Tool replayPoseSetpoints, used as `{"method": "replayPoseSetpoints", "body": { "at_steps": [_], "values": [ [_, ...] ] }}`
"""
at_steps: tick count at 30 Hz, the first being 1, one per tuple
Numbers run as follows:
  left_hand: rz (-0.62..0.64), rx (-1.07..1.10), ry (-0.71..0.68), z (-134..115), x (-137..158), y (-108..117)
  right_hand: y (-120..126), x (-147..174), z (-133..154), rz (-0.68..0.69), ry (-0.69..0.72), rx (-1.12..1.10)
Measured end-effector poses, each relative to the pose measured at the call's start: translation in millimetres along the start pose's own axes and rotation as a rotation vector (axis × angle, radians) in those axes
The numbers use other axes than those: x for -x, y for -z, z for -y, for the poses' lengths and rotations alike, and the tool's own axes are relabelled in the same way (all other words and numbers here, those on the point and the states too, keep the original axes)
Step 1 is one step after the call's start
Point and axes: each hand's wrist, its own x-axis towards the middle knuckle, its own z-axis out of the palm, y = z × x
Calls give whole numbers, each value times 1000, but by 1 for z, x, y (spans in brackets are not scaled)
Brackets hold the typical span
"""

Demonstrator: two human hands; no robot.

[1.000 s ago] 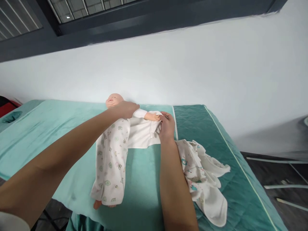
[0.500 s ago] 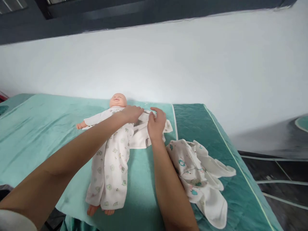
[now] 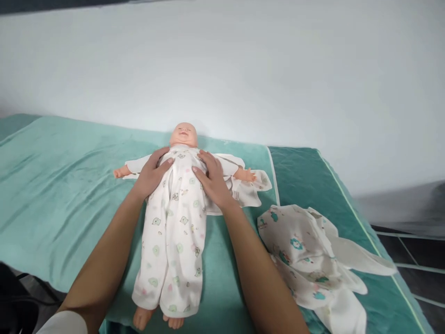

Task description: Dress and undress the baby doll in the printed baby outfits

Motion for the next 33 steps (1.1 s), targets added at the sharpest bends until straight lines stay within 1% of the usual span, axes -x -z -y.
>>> {"method": "replayPoseSetpoints", "body": {
  "at_steps": [2,5,10,14,21,23,26,31,33],
  "values": [
    [14,30,18,2,-2,-1,2,0,0,20,-35,-20],
    [15,56,3,2,-4,-1,2,1,1,44,-84,-40],
    [1,30,-35,1,-2,-3,-3,1,0,30,-112,-62],
    [-56,-80,-161,-2,2,-7,-2,1,-1,59,-131,-83],
    [-114,-331,-461,-3,7,-9,-5,4,12,54,-37,8],
    [-132,-376,-507,-1,8,-10,-8,5,18,39,-14,13],
    [-129,-420,-511,2,8,-12,-11,7,26,18,14,36],
    [-113,-458,-491,6,7,-12,-12,10,35,-52,71,144],
    [-114,-461,-469,8,6,-11,-10,13,37,-76,79,141]
  ]
}}
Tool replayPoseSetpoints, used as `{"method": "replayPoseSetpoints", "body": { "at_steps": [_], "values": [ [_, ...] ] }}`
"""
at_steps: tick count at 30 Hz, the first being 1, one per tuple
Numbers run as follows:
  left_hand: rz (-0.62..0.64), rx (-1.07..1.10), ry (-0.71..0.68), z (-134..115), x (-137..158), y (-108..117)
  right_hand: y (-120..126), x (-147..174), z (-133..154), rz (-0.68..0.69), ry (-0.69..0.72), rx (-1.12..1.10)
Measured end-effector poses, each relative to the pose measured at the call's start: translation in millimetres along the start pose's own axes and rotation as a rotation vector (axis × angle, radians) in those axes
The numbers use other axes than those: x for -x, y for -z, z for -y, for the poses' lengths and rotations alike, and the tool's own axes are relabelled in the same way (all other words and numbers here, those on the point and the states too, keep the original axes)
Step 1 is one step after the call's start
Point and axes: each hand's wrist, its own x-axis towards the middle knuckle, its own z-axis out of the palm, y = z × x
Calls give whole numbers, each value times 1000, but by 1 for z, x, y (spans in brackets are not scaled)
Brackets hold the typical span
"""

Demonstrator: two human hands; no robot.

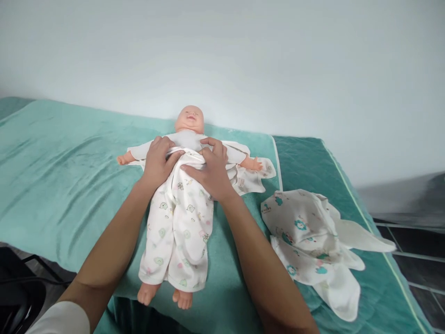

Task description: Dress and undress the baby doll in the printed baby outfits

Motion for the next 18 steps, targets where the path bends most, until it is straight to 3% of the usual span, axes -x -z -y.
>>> {"method": "replayPoseSetpoints", "body": {
  "at_steps": [10,15,18],
  "values": [
    [-71,59,98,16,3,0,28,48,16,25,-32,-200],
    [-132,113,156,15,1,-3,26,56,7,58,-199,-140],
    [-172,198,181,13,1,-2,20,52,1,62,-196,-87]
  ]
}}
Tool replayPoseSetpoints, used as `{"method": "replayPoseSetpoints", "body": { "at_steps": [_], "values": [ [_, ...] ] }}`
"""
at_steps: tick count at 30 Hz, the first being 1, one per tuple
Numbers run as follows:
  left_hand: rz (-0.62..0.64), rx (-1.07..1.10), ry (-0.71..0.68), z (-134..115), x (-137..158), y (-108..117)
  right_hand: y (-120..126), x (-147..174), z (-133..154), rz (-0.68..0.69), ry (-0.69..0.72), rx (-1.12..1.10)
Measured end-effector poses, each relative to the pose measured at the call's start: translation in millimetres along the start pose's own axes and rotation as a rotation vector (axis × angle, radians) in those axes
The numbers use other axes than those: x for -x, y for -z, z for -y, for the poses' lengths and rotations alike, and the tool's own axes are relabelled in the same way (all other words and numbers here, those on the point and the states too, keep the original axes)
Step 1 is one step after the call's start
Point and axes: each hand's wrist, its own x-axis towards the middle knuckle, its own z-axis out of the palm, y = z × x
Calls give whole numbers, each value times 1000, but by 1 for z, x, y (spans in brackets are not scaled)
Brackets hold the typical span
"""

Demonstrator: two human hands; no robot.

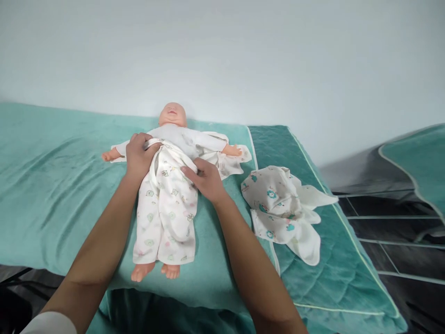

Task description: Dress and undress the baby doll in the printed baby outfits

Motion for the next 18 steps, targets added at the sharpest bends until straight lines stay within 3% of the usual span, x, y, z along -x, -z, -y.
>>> {"method": "replayPoseSetpoints", "body": {
  "at_steps": [4,9,13,18],
  "values": [
    [13,113,-54,-5,16,11,-5,-6,-8,-44,-40,21],
    [42,115,-150,-16,67,39,-8,-7,-16,-125,-42,76],
    [92,100,-89,-19,96,51,-10,-7,-15,-154,-21,110],
    [135,108,-39,-9,96,46,-11,1,-8,-191,-75,69]
  ]
}}
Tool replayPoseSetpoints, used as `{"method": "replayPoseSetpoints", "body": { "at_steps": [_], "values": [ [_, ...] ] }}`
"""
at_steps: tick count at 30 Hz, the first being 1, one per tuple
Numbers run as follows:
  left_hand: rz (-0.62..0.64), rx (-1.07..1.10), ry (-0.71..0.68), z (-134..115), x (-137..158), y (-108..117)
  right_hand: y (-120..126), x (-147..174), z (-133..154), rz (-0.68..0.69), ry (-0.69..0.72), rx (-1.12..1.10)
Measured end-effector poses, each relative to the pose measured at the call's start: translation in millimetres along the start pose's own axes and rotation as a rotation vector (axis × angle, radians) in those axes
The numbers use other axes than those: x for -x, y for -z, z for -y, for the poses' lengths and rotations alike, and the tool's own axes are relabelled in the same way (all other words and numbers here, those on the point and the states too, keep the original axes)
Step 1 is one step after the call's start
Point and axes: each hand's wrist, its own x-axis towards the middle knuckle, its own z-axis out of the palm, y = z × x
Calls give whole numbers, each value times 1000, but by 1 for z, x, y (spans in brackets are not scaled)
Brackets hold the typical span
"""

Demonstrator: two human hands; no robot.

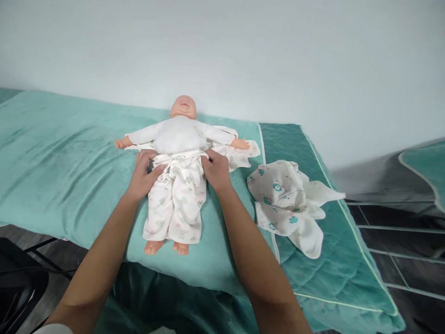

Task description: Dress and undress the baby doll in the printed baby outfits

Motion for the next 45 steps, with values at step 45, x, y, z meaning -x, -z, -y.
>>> {"method": "replayPoseSetpoints", "body": {
  "at_steps": [45],
  "values": [
    [40,-12,96,-22,27,-10,-2,16,-6,124,-98,-31]
  ]
}}
